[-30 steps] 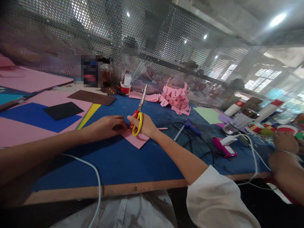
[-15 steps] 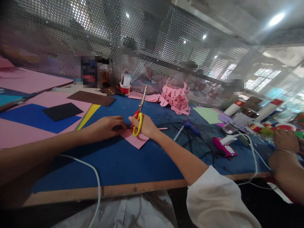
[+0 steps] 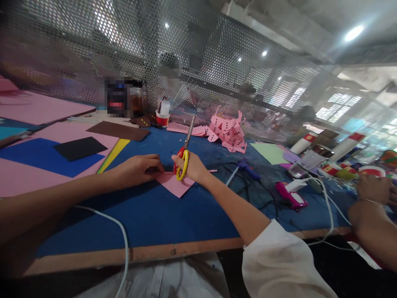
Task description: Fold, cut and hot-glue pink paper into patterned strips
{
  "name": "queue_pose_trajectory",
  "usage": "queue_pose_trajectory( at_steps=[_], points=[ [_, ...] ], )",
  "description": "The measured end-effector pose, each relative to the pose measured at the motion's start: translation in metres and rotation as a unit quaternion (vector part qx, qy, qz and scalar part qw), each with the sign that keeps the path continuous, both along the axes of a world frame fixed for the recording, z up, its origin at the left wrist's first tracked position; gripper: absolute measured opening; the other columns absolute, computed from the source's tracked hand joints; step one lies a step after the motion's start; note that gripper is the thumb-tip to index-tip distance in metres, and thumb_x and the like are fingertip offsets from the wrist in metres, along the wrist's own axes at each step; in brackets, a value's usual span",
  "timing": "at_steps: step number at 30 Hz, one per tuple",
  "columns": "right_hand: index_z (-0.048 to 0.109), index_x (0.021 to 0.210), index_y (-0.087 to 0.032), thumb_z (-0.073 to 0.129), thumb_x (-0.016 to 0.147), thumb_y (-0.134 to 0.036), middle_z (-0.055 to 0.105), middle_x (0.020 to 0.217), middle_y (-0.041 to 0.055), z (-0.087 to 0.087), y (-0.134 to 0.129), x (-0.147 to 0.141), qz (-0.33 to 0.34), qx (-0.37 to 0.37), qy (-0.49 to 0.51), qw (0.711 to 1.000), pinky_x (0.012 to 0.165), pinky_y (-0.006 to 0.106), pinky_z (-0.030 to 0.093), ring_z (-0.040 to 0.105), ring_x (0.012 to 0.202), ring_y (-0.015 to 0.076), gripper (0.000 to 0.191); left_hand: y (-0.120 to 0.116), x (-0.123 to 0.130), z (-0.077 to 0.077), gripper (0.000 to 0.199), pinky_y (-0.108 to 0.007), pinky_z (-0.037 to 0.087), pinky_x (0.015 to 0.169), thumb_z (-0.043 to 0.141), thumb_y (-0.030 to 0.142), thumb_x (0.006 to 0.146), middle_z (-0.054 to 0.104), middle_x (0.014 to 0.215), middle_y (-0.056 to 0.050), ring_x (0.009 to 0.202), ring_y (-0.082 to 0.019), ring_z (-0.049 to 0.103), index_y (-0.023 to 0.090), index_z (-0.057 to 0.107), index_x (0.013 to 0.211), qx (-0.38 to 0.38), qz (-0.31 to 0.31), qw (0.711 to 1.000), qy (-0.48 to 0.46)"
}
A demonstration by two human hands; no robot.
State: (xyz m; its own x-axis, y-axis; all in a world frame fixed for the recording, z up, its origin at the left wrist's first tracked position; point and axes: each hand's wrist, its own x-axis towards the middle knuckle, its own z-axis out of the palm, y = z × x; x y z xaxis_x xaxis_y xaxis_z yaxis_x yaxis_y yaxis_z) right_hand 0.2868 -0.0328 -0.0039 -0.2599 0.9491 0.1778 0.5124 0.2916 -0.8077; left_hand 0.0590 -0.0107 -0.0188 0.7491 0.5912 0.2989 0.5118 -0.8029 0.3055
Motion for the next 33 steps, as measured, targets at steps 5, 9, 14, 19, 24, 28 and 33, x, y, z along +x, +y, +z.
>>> queue_pose_trajectory(
  at_steps=[5, 9, 14, 19, 24, 28, 33],
  points=[
    [0.055, 0.07, -0.019, 0.056, 0.093, -0.052, 0.064, 0.064, 0.0016, 0.003, 0.0, 0.004, -0.014, -0.001, -0.028, 1.0, 0.055, 0.024, 0.045, 0.059, 0.06, 0.0142, 0.039, 0.003, 0.0, -0.003, 0.022, -0.025, 0.044, 0.068, 0.053, 0.013, 0.083, 0.065, 0.092, -0.003, 0.077, -0.016, 0.063, 0.021, 0.071, 0.093, 0.0, -0.002, 1.0, -0.004],
    [0.054, 0.068, -0.02, 0.057, 0.093, -0.05, 0.062, 0.061, 0.0017, 0.002, 0.001, 0.009, -0.029, -0.004, -0.037, 0.999, 0.051, 0.024, 0.042, 0.058, 0.058, 0.0141, 0.04, 0.003, 0.0, -0.003, 0.021, -0.025, 0.044, 0.068, 0.053, 0.016, 0.085, 0.065, 0.093, -0.003, 0.077, -0.016, 0.063, 0.021, 0.072, 0.093, -0.003, 0.0, 1.0, 0.001],
    [0.055, 0.069, -0.02, 0.056, 0.093, -0.05, 0.063, 0.063, 0.0025, -0.001, 0.003, 0.013, -0.032, -0.006, -0.039, 0.999, 0.051, 0.024, 0.043, 0.058, 0.058, 0.0141, 0.039, 0.002, -0.001, -0.002, 0.02, -0.024, 0.044, 0.067, 0.052, 0.019, 0.086, 0.066, 0.093, -0.003, 0.076, -0.015, 0.062, 0.022, 0.071, 0.093, -0.003, -0.004, 1.0, 0.0],
    [0.056, 0.069, -0.019, 0.057, 0.093, -0.05, 0.064, 0.064, 0.003, -0.002, 0.004, 0.018, -0.037, -0.009, -0.04, 0.998, 0.052, 0.024, 0.044, 0.059, 0.058, 0.0144, 0.039, 0.005, -0.001, -0.005, 0.019, -0.024, 0.044, 0.067, 0.053, 0.021, 0.086, 0.066, 0.094, -0.003, 0.076, -0.015, 0.062, 0.022, 0.071, 0.093, -0.003, -0.009, 1.0, -0.005],
    [0.056, 0.068, -0.02, 0.058, 0.092, -0.048, 0.062, 0.063, 0.0015, -0.001, 0.003, 0.025, -0.04, -0.009, -0.036, 0.999, 0.053, 0.024, 0.045, 0.058, 0.058, 0.0141, 0.037, 0.005, -0.001, -0.005, 0.019, -0.025, 0.043, 0.067, 0.053, 0.021, 0.087, 0.064, 0.094, -0.003, 0.075, -0.014, 0.062, 0.021, 0.071, 0.093, -0.008, -0.014, 1.0, -0.007],
    [0.054, 0.065, -0.02, 0.056, 0.094, -0.046, 0.063, 0.062, 0.0024, 0.006, -0.004, 0.026, -0.035, -0.012, -0.035, 0.999, 0.053, 0.024, 0.045, 0.058, 0.058, 0.0143, 0.04, 0.004, -0.001, -0.003, 0.02, -0.025, 0.043, 0.067, 0.053, 0.022, 0.088, 0.064, 0.094, -0.003, 0.074, -0.014, 0.061, 0.02, 0.071, 0.093, -0.011, -0.011, 1.0, -0.002],
    [0.057, 0.066, -0.019, 0.054, 0.095, -0.043, 0.063, 0.061, 0.0029, 0.011, -0.01, 0.029, -0.033, -0.015, -0.041, 0.999, 0.053, 0.025, 0.045, 0.059, 0.058, 0.0148, 0.038, 0.004, -0.001, -0.003, 0.019, -0.024, 0.043, 0.07, 0.053, 0.023, 0.088, 0.064, 0.094, -0.002, 0.077, -0.014, 0.062, 0.022, 0.071, 0.093, -0.012, -0.005, 1.0, 0.0]
  ],
)
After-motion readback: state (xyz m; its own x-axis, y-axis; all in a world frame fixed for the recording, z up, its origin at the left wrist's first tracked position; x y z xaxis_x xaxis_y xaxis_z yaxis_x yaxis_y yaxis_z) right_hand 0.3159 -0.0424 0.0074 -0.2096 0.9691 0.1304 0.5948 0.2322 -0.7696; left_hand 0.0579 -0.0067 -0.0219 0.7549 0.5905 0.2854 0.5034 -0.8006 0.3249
